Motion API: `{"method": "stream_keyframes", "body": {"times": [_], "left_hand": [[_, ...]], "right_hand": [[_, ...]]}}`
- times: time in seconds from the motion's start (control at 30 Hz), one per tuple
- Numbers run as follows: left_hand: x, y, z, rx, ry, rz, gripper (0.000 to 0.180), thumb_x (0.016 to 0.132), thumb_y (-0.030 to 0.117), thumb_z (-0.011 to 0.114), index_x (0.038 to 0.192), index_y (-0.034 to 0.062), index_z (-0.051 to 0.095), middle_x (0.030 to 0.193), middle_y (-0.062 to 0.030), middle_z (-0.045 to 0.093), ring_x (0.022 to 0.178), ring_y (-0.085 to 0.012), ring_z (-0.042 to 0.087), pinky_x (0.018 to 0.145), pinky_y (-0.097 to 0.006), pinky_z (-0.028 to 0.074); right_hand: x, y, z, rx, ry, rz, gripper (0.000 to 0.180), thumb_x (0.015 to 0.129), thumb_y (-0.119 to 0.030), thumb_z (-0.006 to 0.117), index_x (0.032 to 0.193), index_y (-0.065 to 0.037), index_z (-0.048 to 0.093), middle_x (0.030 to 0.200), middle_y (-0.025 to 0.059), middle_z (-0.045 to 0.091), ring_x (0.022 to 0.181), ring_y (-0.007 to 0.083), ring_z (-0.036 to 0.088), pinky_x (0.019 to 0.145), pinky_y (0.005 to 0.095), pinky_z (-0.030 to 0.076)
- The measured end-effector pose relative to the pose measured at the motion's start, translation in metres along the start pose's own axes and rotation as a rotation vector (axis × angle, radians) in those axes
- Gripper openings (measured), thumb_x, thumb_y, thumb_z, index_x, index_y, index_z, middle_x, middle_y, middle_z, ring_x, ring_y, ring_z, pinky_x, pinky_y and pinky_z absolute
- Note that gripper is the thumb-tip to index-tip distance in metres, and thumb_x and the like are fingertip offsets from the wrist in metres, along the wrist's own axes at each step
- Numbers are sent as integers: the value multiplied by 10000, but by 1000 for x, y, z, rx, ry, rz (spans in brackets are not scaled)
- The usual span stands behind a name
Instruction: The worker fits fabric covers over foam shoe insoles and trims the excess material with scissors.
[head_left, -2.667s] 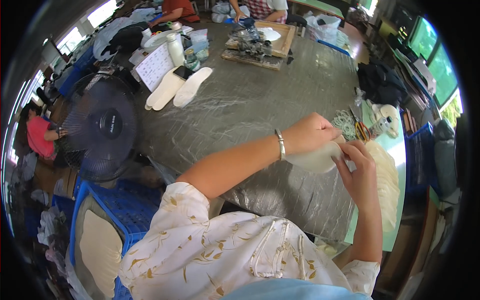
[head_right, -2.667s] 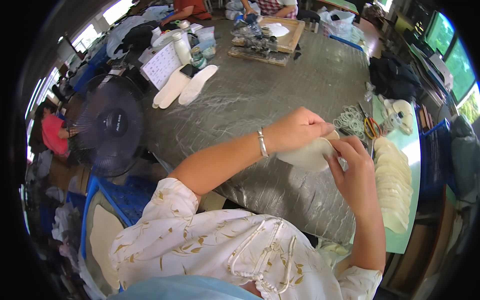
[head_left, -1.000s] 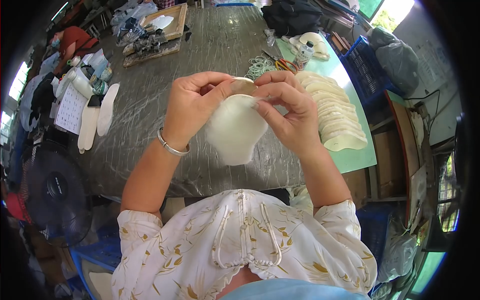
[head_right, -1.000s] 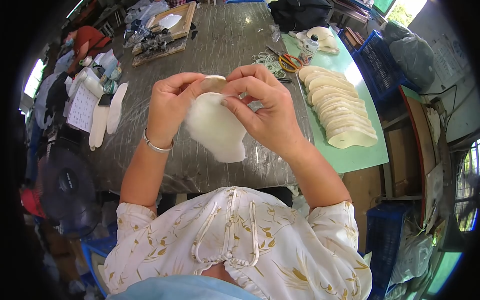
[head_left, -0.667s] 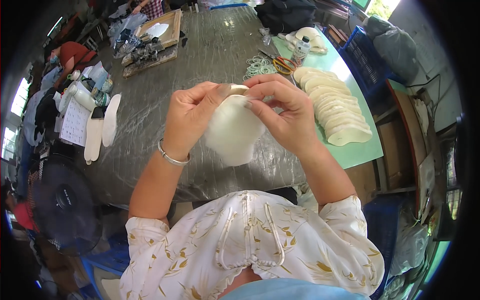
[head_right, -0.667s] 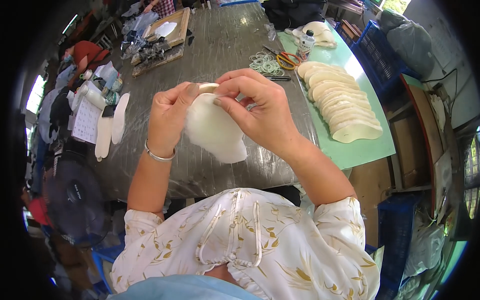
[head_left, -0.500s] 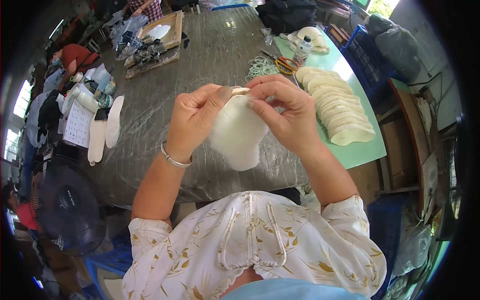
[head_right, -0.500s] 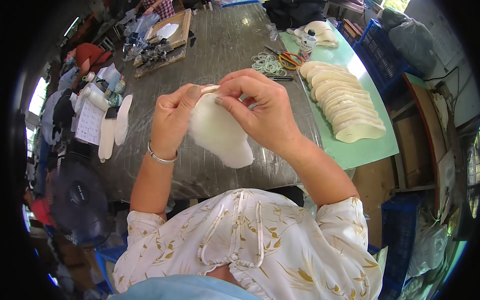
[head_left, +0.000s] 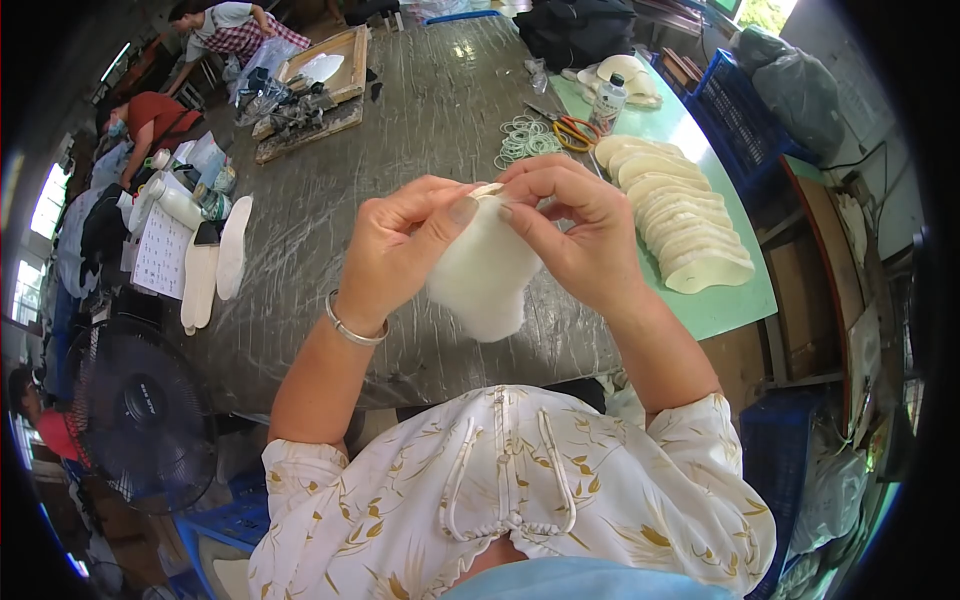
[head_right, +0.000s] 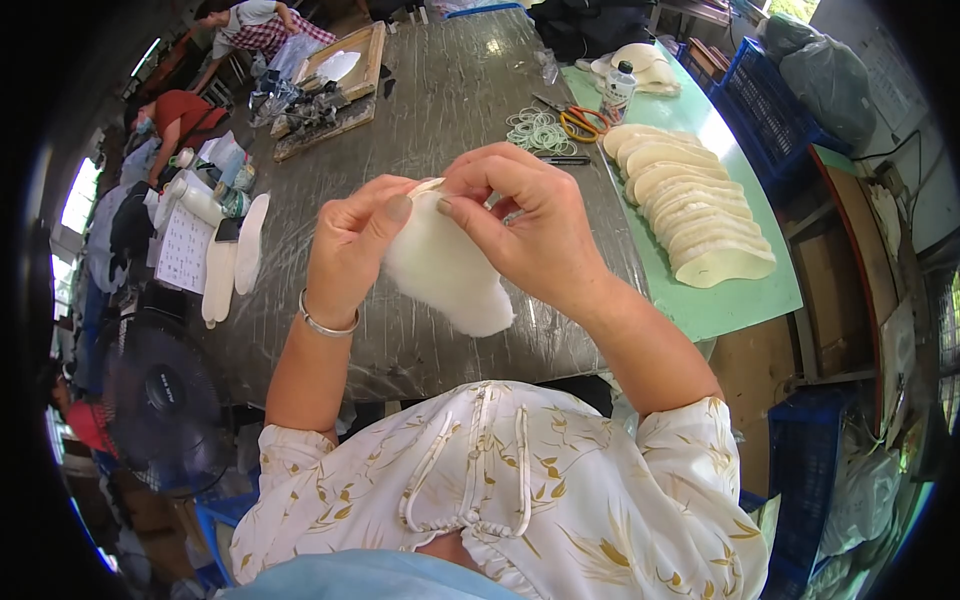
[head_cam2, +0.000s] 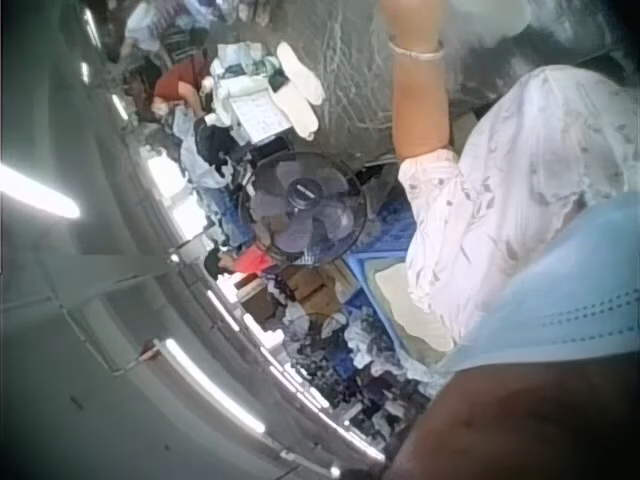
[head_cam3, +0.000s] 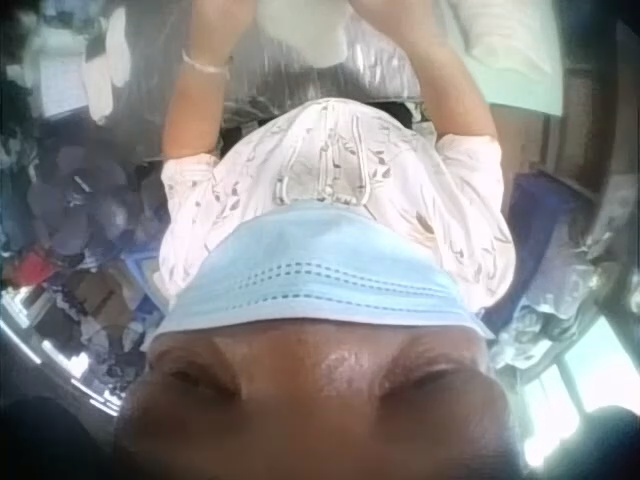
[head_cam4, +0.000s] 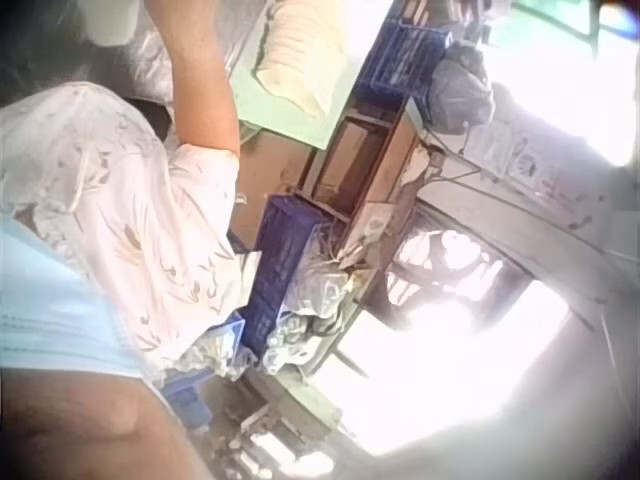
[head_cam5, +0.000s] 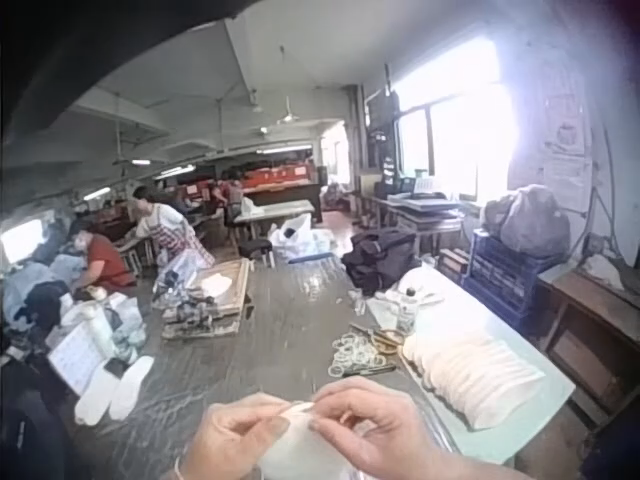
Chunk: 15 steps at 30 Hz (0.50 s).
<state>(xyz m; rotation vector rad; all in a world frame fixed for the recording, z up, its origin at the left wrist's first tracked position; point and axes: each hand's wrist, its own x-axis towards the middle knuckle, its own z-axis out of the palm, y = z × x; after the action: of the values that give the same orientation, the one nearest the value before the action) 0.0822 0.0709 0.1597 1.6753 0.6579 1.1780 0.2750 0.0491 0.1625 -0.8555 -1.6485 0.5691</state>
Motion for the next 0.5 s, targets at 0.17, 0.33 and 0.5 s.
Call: {"method": "stream_keyframes", "body": {"times": [0.17,0.33,0.5], "left_hand": [[-3,-2,-3,102,20,73,212,920,134,616,1029,-34,685,974,-54,673,807,-80,616,681,-207,487],[-7,-4,-10,174,164,77,221,925,137,609,1047,-37,672,961,-64,682,819,-90,614,723,-211,483],[-13,-10,-11,128,197,-1,245,938,173,598,1033,-42,667,965,-61,680,828,-92,610,732,-215,480]], "right_hand": [[-1,0,3,9,-31,8,162,802,-40,682,958,-28,643,1011,55,655,809,136,642,646,246,513],[-15,-4,8,221,51,9,341,835,-18,650,1162,-6,554,1076,71,621,869,138,646,757,273,549],[-23,4,11,135,62,64,162,832,-27,658,991,-13,629,910,71,662,827,146,660,701,273,556]]}}
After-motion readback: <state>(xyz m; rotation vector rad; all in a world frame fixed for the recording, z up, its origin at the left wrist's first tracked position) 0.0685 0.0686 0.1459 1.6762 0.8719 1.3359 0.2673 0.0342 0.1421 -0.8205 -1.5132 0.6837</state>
